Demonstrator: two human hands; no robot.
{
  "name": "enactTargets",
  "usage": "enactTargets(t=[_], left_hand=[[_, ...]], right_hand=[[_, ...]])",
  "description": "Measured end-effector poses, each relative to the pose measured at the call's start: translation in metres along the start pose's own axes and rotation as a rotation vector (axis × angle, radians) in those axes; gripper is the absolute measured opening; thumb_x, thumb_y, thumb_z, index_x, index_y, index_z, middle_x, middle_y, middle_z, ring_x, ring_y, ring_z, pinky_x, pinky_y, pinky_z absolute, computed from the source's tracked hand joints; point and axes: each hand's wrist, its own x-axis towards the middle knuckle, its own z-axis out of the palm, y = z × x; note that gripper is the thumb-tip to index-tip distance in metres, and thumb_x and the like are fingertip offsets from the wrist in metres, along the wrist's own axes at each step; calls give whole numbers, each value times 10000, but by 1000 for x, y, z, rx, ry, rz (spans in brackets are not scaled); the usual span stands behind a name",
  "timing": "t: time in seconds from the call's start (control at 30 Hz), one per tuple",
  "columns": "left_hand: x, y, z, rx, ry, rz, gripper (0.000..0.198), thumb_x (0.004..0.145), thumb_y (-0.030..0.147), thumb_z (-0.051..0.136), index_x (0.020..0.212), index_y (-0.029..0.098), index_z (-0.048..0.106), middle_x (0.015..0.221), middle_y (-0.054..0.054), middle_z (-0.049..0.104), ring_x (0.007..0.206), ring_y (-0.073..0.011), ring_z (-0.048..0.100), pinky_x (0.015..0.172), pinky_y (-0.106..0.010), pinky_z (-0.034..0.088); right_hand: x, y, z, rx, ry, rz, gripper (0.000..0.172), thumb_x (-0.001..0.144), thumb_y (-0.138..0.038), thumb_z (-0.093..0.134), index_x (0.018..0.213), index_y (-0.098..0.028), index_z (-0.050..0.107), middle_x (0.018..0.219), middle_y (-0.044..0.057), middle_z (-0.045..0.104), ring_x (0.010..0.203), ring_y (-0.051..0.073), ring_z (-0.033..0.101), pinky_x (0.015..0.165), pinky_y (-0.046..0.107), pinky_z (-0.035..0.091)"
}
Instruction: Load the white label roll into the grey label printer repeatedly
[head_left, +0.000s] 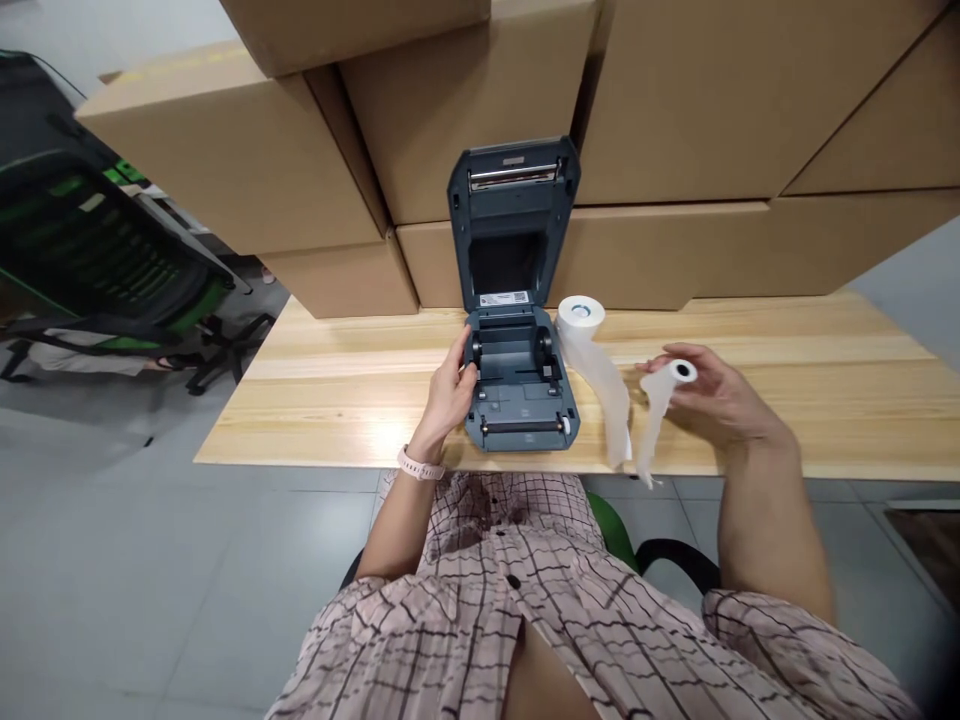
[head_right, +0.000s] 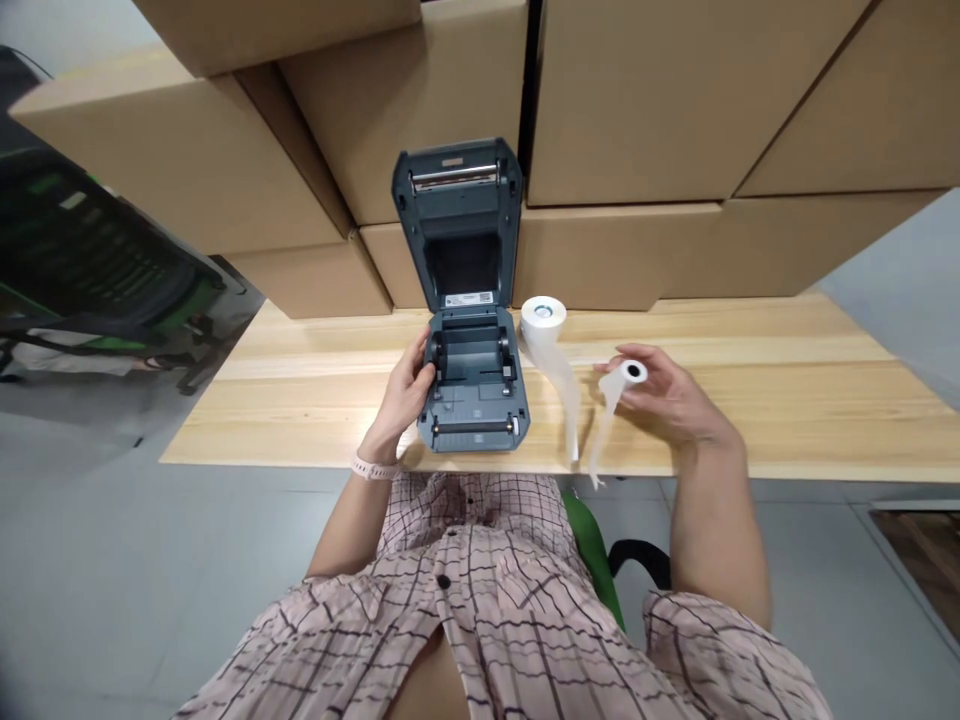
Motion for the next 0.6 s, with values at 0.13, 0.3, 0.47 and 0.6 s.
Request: enactTargets(t=[0.13,0.3,0.47,0.6], left_hand=[[0,0,1,4,0,-10,577,972,336,638,1544,310,564,1682,-79,536,1576,-303,490,1362,-579,296],[0,0,1,16,15,-17,562,948,278,641,1509,286,606,1633,-88,588,1558,-304,509,1358,-561,309],[1,1,0,18,13,-5,562,935,274,661,1496,280,617,1622,-92,597,1549,-313,518,1349,-571,323],[5,1,-1,48,-8,4,595,928,283,694,1516,315,602,1585,-68,633,1491,-318,578,1319,-569,385]], right_hand=[[15,5,19,-77,-73,136,558,758,-459,944,1250,-331,713,1230,111,784,1150,313,756,938,489,657],[8,5,13,-156,-116,124,647,727,-472,964,1306,-317,721,1381,119,757,1322,328,698,1122,513,587],[16,0,-14,-42,-39,63,719,826,-409,886,1490,-429,609,1526,124,681,1406,337,662,1061,543,620],[79,-13,-24,-123,44,-85,785,769,-338,929,1477,-380,594,1495,163,696,1357,285,690,1098,491,579]])
